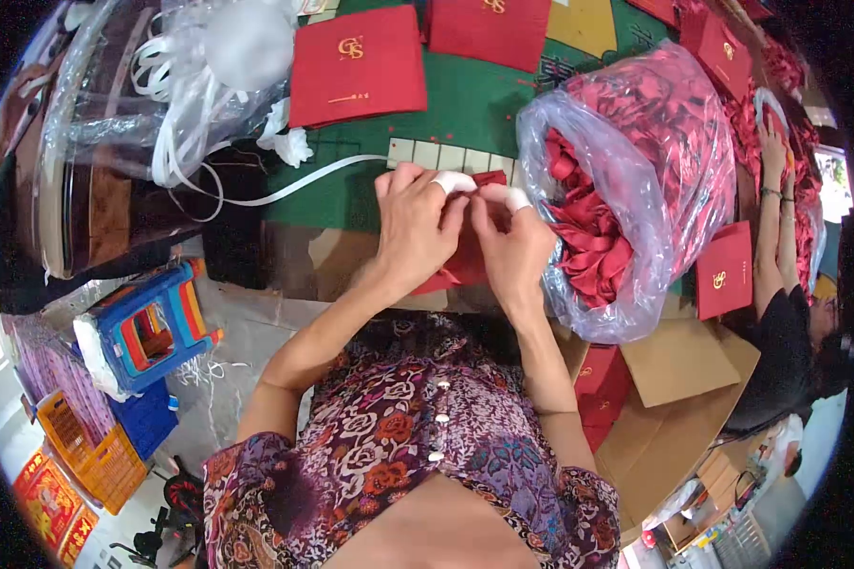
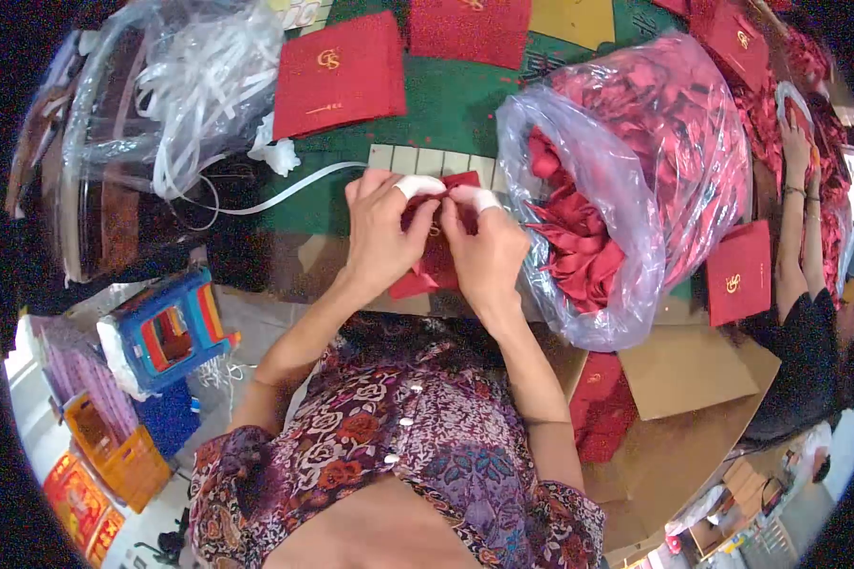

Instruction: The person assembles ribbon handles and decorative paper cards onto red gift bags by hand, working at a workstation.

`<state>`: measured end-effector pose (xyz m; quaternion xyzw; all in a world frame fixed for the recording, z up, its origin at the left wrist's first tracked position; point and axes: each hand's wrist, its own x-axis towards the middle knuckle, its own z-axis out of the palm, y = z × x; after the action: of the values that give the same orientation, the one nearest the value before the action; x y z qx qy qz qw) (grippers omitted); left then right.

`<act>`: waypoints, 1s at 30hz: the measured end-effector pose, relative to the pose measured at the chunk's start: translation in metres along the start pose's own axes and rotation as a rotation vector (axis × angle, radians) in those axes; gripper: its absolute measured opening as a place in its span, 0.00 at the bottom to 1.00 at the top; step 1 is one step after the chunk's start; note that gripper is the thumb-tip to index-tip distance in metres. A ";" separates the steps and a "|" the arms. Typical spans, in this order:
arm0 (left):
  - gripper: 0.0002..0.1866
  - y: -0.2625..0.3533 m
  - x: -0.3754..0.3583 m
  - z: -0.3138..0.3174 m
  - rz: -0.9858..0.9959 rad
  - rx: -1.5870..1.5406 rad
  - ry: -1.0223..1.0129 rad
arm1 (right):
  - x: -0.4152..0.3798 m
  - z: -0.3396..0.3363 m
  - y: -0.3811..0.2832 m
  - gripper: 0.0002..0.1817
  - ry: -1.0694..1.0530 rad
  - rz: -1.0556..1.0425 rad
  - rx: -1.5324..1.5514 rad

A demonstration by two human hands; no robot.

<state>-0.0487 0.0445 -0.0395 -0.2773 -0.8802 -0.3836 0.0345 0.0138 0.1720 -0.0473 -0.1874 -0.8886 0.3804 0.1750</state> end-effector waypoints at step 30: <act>0.12 -0.005 -0.006 -0.008 0.571 0.145 0.073 | 0.064 -0.051 0.029 0.08 -0.812 0.116 0.379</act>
<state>-0.0473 0.0339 -0.0385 -0.4965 -0.7898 -0.3043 0.1925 -0.0130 0.2510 -0.0250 -0.0372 -0.7878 0.5884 -0.1783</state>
